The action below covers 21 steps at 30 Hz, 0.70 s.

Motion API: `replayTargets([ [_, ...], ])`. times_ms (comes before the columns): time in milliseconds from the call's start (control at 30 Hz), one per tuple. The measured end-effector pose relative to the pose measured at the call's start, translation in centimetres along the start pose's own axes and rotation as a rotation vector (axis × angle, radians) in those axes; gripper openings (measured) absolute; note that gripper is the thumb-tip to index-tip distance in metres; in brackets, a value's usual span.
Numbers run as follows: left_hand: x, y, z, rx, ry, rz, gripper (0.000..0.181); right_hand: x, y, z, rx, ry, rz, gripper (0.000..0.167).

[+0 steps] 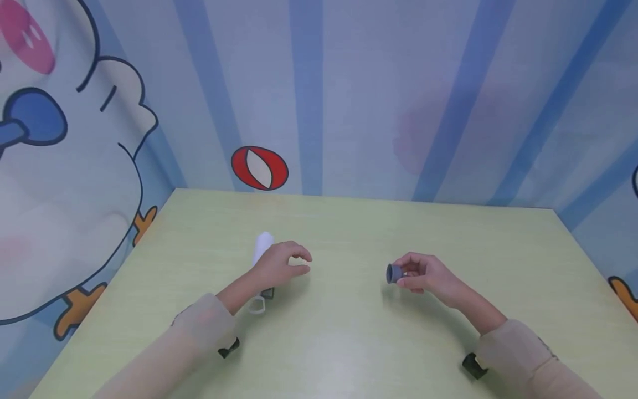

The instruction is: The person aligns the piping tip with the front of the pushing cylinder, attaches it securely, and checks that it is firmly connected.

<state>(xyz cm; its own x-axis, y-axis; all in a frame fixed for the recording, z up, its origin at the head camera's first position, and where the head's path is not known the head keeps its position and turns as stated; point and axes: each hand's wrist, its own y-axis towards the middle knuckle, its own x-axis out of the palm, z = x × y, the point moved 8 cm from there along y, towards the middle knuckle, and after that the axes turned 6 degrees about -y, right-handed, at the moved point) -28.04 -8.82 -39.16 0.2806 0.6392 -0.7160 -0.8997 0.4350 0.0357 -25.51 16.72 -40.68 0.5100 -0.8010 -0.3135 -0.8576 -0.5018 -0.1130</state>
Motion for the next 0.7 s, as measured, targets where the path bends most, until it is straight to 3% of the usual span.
replayTargets([
  [133, -1.9, -0.5, -1.7, -0.052, 0.067, 0.067, 0.024, 0.0, -0.1, 0.1, 0.003, 0.005, 0.001, 0.037],
  [300, -3.5, -1.1, -4.1, -0.206, 0.147, 0.129, 0.046, 0.0, -0.1, 0.3, 0.012, 0.004, 0.004, 0.036],
  [533, -4.1, -1.6, -6.6, -0.371, 0.137, 0.126, 0.068, -0.2, -0.1, 0.5, 0.007, 0.006, 0.004, 0.035],
  [700, -4.0, -1.9, -7.3, -0.441, 0.114, 0.111, 0.073, -0.3, -0.1, 0.8, 0.008, 0.001, 0.009, 0.034],
])
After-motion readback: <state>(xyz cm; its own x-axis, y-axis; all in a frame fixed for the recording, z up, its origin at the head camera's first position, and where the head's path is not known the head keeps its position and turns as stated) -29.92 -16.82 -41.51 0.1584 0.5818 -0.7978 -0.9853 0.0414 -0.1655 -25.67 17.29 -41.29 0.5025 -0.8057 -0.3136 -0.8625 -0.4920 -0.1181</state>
